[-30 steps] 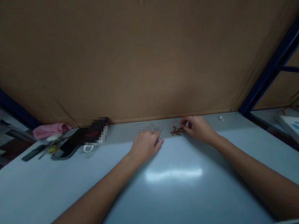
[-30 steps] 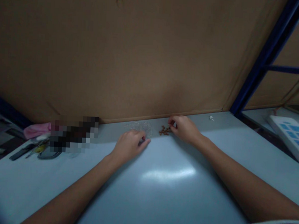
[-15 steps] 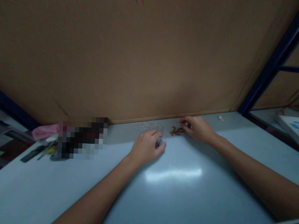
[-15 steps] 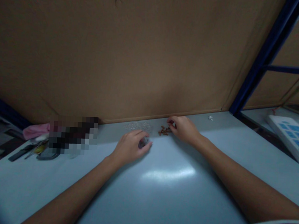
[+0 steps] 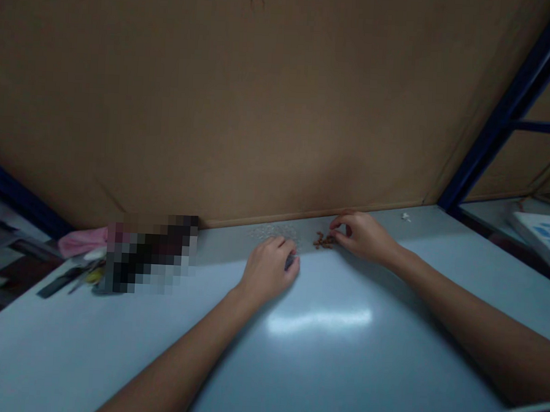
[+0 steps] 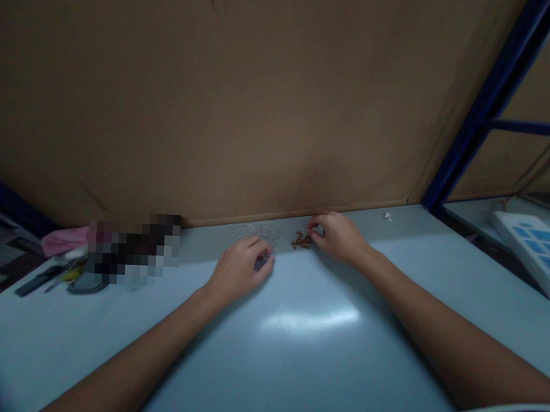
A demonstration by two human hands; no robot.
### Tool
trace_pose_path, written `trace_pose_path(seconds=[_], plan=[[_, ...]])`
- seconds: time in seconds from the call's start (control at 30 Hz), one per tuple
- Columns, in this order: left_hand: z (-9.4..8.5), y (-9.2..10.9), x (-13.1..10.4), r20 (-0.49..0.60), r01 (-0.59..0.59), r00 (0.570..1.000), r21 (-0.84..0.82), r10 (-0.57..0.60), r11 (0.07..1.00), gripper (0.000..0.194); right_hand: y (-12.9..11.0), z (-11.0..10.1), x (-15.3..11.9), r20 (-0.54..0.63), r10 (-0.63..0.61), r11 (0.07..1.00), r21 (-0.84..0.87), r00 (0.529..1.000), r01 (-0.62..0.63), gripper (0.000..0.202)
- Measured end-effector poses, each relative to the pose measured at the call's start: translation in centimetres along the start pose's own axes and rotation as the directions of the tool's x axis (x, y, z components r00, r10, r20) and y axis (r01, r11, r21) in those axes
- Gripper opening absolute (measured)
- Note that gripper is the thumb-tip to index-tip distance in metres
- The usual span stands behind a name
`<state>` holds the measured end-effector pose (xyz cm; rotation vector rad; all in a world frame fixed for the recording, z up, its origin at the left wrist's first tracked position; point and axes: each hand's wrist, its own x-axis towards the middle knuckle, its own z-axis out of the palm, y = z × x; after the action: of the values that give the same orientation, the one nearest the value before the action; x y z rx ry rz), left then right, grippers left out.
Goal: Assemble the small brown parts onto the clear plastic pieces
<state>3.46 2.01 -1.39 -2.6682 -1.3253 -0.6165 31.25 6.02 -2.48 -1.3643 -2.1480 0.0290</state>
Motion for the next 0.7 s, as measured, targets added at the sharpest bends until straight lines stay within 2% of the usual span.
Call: trace_pose_path(seconds=[0.13, 0.3, 0.37, 0.43, 0.5, 0.7], plan=[[0.2, -0.1, 0.1, -0.057, -0.048, 0.997, -0.04, 0.046, 0.998, 0.005, 0.1, -0.1, 0.1, -0.025, 0.0, 1.0, -0.01, 1.0, 0.0, 0.016], [0.7, -0.4, 0.3, -0.207, -0.169, 0.969, -0.156, 0.135, 0.973, 0.015, -0.6, -0.3, 0.1, -0.073, -0.012, 1.0, 0.023, 0.997, 0.013, 0.018], [0.8, -0.5, 0.3, -0.271, -0.226, 0.947, -0.183, 0.172, 0.957, 0.017, -1.5, -0.4, 0.0, -0.066, -0.041, 0.993, 0.111, 0.997, 0.049, 0.017], [0.8, -0.4, 0.3, -0.315, -0.256, 0.931, -0.204, 0.184, 0.945, 0.017, -2.6, -0.3, -0.2, -0.016, -0.056, 0.961, 0.269, 0.998, 0.058, 0.019], [0.7, -0.3, 0.3, -0.327, -0.252, 0.929, -0.217, 0.173, 0.943, 0.018, -3.7, -0.2, -0.5, 0.056, -0.077, 0.917, 0.396, 0.996, 0.048, 0.023], [0.4, 0.0, 0.4, -0.336, -0.231, 0.93, -0.227, 0.146, 0.946, 0.017, -5.0, 0.1, -0.7, 0.113, -0.036, 0.807, 0.589, 0.993, -0.038, 0.035]])
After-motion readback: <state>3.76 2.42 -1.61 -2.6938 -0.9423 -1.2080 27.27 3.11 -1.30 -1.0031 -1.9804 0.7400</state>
